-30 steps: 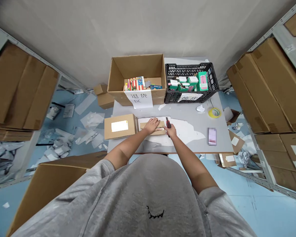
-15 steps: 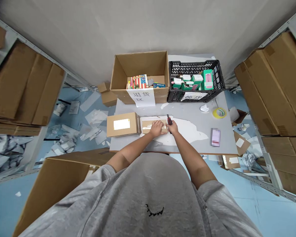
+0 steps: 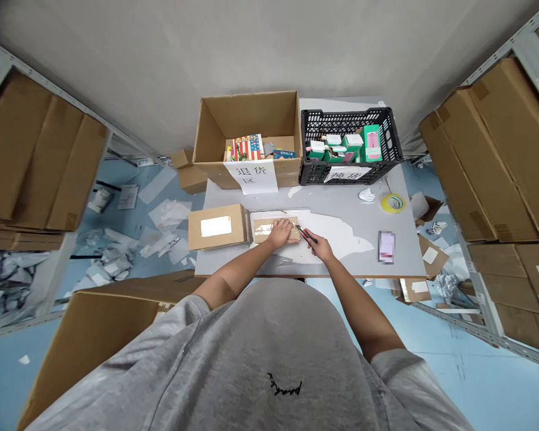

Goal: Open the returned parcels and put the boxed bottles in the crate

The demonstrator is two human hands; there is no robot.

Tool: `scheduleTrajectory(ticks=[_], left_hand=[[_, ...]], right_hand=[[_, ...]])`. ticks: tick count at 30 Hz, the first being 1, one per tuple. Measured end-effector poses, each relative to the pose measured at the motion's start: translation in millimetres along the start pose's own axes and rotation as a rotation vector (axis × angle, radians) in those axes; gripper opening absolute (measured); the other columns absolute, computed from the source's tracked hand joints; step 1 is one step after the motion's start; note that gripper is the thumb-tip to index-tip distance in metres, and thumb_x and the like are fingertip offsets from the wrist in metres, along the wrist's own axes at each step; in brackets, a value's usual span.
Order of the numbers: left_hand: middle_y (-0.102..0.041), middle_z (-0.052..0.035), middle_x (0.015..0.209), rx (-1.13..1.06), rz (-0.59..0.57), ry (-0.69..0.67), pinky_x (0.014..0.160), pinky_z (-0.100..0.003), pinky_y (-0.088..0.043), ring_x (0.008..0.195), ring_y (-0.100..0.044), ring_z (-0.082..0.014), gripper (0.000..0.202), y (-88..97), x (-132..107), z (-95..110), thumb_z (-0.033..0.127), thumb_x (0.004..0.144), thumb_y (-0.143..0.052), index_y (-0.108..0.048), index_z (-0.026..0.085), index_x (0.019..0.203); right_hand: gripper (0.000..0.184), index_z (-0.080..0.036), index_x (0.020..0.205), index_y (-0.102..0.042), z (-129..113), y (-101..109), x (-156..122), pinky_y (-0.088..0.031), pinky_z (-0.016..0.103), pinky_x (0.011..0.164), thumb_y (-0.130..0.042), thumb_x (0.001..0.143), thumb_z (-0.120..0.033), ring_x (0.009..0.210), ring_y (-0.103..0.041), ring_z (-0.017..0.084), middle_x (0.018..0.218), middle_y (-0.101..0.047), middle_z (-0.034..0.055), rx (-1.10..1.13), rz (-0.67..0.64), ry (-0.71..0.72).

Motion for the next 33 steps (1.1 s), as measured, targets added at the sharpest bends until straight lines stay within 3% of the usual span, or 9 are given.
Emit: scheduleTrajectory(ticks=[9, 16, 25, 33], left_hand=[[-0.058, -0.0199, 0.130, 0.004, -0.034, -0.021, 0.104, -0.046, -0.034, 0.126, -0.049, -0.0354, 0.062, -0.8, -8, 5, 0.071, 0.096, -0.054, -0.061, 0.017, 0.125], [-0.061, -0.0197, 0.123, 0.030, 0.050, -0.083, 0.100, -0.046, -0.034, 0.119, -0.052, -0.0355, 0.061, -6.7, -9, 6, 0.071, 0.095, -0.055, -0.062, 0.016, 0.120], [-0.063, -0.0186, 0.119, 0.012, 0.121, -0.125, 0.102, -0.047, -0.034, 0.117, -0.054, -0.0351, 0.055, -12.1, -11, 6, 0.067, 0.097, -0.056, -0.064, 0.016, 0.117], [-0.063, -0.0180, 0.122, -0.028, 0.100, -0.100, 0.105, -0.047, -0.032, 0.119, -0.053, -0.0348, 0.055, -13.3, -17, 8, 0.066, 0.096, -0.058, -0.065, 0.016, 0.119]], right_hand=[[0.062, -0.019, 0.156, -0.053, 19, -10, -15, -0.038, 0.019, 0.039, -0.058, 0.099, -0.041, 0.039, -0.047, 0.008, 0.062, -0.058, -0.0068, 0.052, 0.029, -0.014], [0.062, -0.023, 0.155, -0.054, 12, -17, -3, -0.041, 0.019, 0.040, -0.058, 0.098, -0.046, 0.040, -0.048, 0.008, 0.065, -0.059, -0.0061, 0.022, 0.049, -0.003], [0.062, -0.021, 0.152, -0.059, 16, -9, -4, -0.040, 0.020, 0.039, -0.059, 0.096, -0.048, 0.039, -0.047, 0.009, 0.062, -0.058, -0.0059, -0.019, 0.011, 0.020], [0.069, -0.019, 0.155, -0.055, 27, -11, -17, -0.040, 0.021, 0.038, -0.060, 0.095, -0.052, 0.039, -0.047, 0.009, 0.060, -0.056, -0.0069, 0.057, 0.006, 0.025]])
Point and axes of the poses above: each hand's wrist, its own x-axis towards the middle knuckle, its own y-axis out of the back of the hand, z = x × y, the point moved 7 cm from there along x, towards the middle knuckle
